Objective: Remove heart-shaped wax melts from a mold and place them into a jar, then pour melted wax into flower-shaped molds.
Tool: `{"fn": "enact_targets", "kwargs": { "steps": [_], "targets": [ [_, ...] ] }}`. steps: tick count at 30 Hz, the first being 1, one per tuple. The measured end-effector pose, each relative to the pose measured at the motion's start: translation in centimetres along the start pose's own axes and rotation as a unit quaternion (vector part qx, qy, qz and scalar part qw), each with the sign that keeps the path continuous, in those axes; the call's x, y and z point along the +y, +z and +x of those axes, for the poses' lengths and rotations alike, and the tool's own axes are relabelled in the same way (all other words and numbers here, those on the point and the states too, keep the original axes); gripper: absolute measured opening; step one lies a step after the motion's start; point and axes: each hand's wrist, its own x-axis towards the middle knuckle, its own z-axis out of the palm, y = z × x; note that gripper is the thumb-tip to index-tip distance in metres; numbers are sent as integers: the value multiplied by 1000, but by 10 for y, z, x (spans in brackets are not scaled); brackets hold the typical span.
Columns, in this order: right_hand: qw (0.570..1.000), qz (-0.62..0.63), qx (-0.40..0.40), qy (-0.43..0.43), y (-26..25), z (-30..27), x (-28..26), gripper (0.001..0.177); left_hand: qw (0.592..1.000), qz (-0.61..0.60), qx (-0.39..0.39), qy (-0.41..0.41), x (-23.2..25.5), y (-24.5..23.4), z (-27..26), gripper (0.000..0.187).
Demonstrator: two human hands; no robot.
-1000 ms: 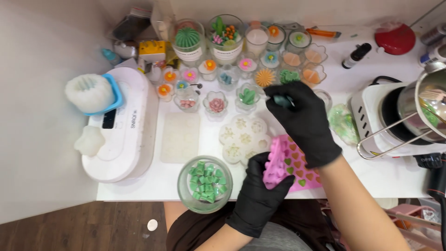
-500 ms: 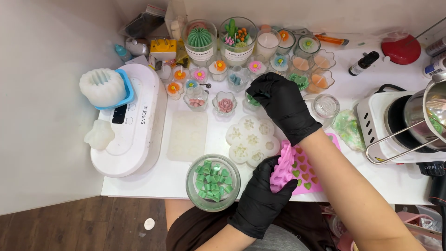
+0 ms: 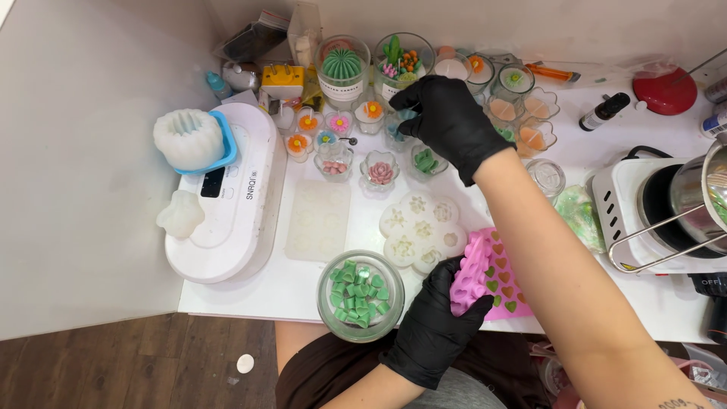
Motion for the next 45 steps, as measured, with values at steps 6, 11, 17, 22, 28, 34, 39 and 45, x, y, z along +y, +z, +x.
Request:
{"fn": "enact_targets", "kwargs": {
  "steps": [6,11,17,22,28,34,39,45],
  "targets": [
    [999,-48,-6,8,-11,7,-4,39,999,-8,-18,-40,7,-6,-1,60],
    [981,-36,148,-117,-28,-31,9,22,999,-7,5,-31,3,-7,-3,55],
    [995,86,51,-31,-22,-86,9,20,997,-18,-10,-69,13,-3,1,45],
    [974,-211,-66,37,22,-81,-23,28,999,37,16,-2,-7,2,-4,51],
    [943,-307,-93,85,59,-65,-18,25,1000,26,14,-5,-11,0,-4,56],
    [945,-299,-81,107,39,-59,-36,25,1000,15,1,-19,-3,-6,-5,59],
    [959,-265,-46,93,11,-43,-41,34,997,4,-15,-71,-15,-1,-10,62],
    [990,-110,56,72,17,-32,-2,31,1000,-11,9,-18,-15,-1,-9,59]
  ]
}}
